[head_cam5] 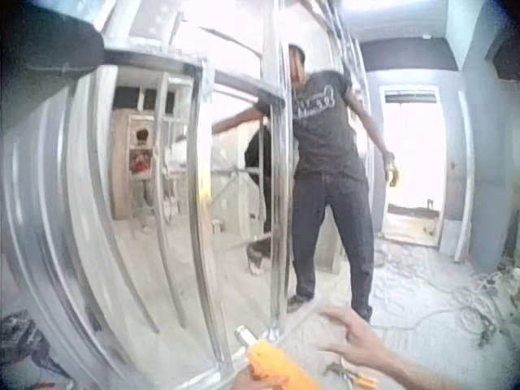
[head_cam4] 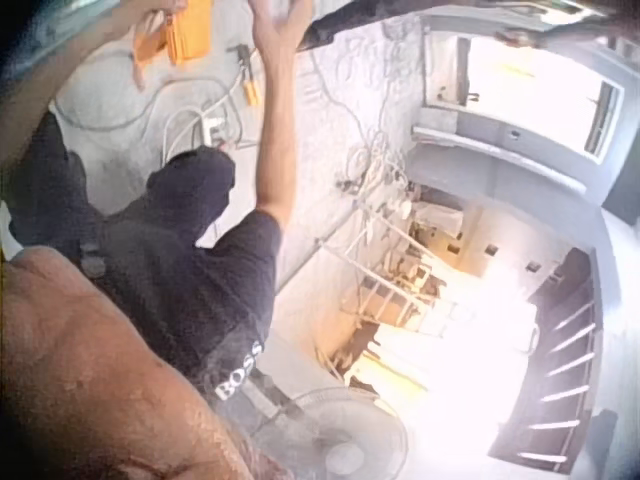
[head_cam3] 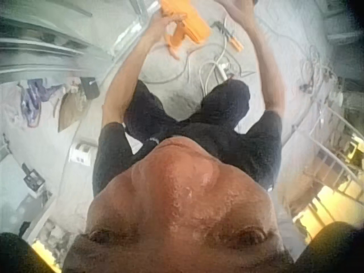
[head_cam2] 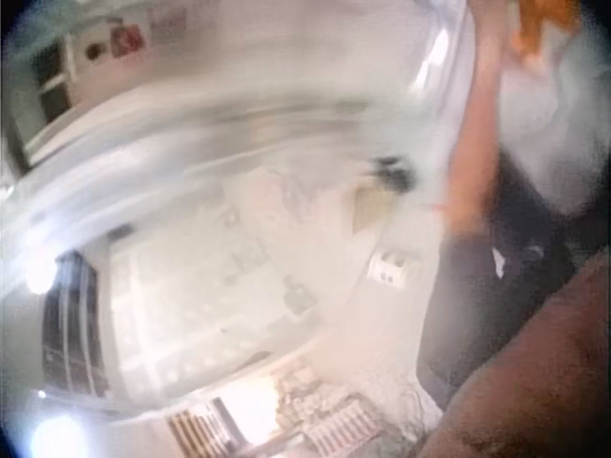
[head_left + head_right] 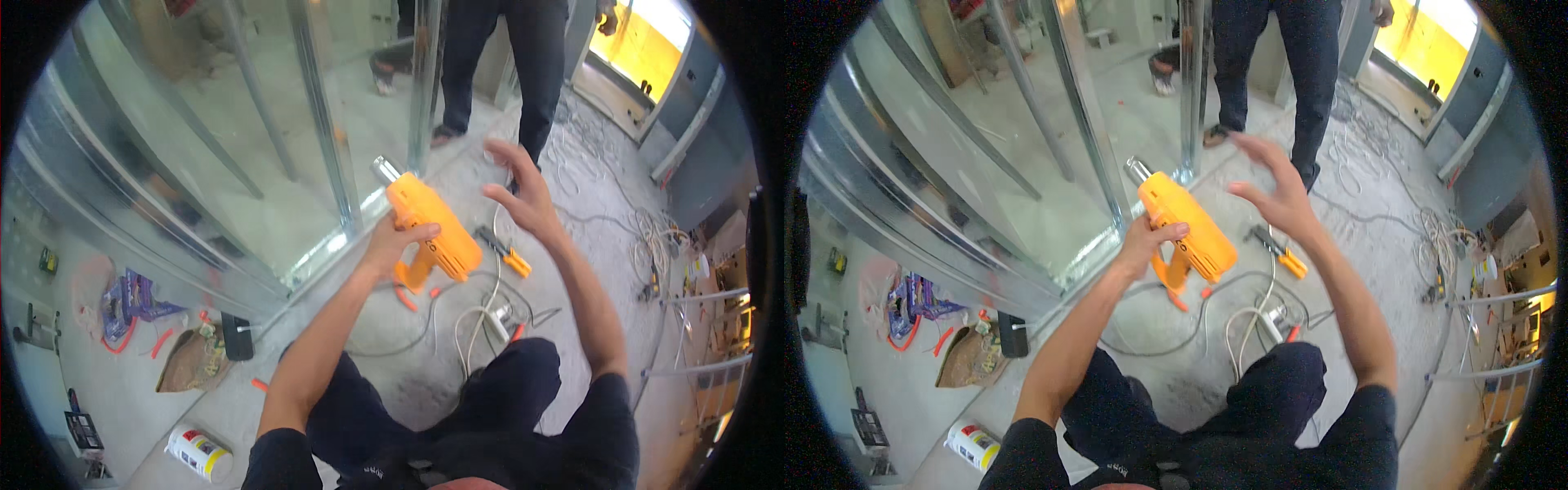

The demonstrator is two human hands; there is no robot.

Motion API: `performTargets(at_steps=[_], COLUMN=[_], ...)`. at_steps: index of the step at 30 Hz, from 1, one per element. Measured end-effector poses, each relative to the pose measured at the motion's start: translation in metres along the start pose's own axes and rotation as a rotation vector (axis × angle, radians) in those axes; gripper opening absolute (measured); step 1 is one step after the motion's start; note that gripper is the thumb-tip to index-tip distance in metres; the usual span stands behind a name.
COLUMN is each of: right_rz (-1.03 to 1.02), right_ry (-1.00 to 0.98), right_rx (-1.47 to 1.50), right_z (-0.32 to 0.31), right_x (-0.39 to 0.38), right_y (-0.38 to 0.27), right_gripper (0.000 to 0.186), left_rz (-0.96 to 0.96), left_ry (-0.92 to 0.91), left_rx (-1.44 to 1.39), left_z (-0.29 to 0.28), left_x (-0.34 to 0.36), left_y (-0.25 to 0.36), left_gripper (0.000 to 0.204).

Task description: The recorder uses a heat gun to soften an orange conduit pipe and bend it to a specific angle.

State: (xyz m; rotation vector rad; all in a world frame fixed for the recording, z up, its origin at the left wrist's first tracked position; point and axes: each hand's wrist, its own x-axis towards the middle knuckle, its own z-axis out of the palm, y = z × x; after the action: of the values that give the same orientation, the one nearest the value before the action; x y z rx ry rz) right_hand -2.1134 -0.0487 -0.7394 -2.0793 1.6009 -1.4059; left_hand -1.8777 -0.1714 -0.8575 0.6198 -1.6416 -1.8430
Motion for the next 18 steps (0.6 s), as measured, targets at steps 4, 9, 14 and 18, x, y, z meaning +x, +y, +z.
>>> performTargets(at_steps=[4, 9, 14, 18], right_rz=[0.442, 0.485, 0.708, 0.764], right_ry=[0.062, -0.233, -0.289, -0.186], right_rx=[1.017, 0.823, 1.014, 1.056], right_z=[0.042, 0.070, 0.066, 0.086], right_x=[-0.092, -0.087, -0.060, -0.063], right_y=[0.068, -0.002, -0.019, -0.014], right_gripper=[0.069, 0.059, 0.045, 0.045], left_rz=[-0.069, -0.095, -0.178, -0.302], left_ry=[0.090, -0.019, -0.070, -0.113], left_rx=[-0.599, -0.772, -0.732, -0.594], left_z=[0.037, 0.043, 0.043, 0.028], left_x=[0.002, 0.006, 0.005, -0.001], left_y=[0.026, 0.020, 0.020, 0.026], left_gripper=[0.048, 0.061, 0.083, 0.087])
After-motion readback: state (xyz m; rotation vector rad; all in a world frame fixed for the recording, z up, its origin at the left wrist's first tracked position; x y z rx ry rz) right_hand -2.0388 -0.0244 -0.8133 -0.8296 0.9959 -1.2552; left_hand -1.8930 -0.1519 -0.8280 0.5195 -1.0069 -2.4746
